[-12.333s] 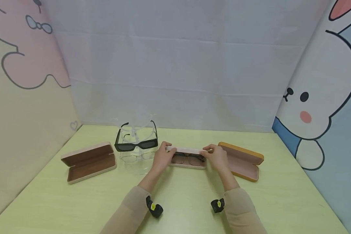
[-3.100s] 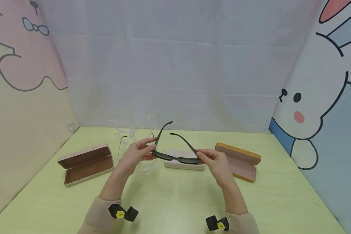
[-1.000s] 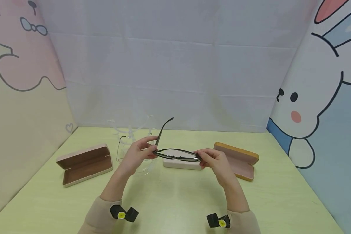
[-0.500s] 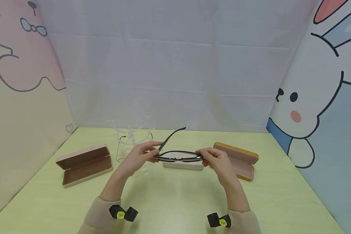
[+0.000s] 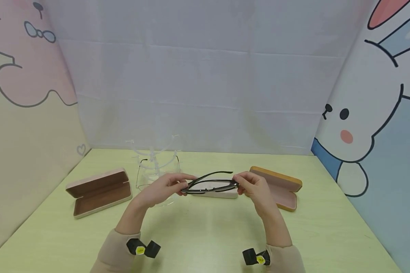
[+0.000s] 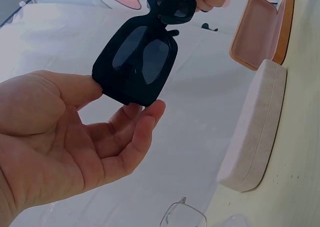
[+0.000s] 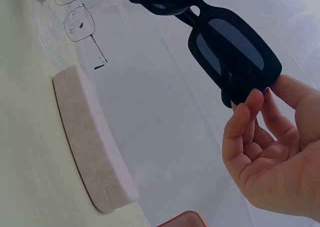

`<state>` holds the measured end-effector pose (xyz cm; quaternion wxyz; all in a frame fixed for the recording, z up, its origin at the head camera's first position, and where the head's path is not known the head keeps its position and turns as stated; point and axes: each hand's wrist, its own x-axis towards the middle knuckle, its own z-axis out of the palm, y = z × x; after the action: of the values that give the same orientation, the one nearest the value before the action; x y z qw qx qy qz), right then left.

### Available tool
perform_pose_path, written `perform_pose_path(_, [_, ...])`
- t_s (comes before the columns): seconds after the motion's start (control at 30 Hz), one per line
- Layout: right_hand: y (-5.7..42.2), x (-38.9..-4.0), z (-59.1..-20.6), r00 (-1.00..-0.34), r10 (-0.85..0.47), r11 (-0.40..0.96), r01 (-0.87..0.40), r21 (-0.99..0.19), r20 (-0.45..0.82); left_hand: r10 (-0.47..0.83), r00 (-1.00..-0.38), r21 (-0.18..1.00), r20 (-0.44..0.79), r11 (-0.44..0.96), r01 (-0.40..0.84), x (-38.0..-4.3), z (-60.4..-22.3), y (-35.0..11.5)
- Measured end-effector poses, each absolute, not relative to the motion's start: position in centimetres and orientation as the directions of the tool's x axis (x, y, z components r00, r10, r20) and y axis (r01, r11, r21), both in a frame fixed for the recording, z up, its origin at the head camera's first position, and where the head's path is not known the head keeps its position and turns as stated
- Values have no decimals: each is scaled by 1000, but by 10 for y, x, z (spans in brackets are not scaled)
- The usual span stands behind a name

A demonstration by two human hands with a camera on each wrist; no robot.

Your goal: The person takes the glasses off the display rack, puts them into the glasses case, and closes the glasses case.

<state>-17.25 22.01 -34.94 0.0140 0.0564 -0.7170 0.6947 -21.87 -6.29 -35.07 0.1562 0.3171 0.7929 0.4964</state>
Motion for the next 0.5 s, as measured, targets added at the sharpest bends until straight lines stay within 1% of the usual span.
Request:
perform_pose_path(0.2, [220,-174,-352,-990,-95,73,-107,-992,100,730,-683,857,14,344,385,-218,-350,-66])
perform_pose_path(0.3, [220,-176,-353,-991,-107,92,-92,-992,82,743,-669,836,-3,369,406,-218,-349,-69])
perform_pose_path(0.37, [220,-176,-354,-993,-102,100,-77,-992,67,738,-675,835,-8,376,401,-218,-349,-69])
perform_pose_path(0.5, [220,-177,-355,-996,-80,105,-59,-993,51,694,-720,867,-15,367,336,-219,-349,-67])
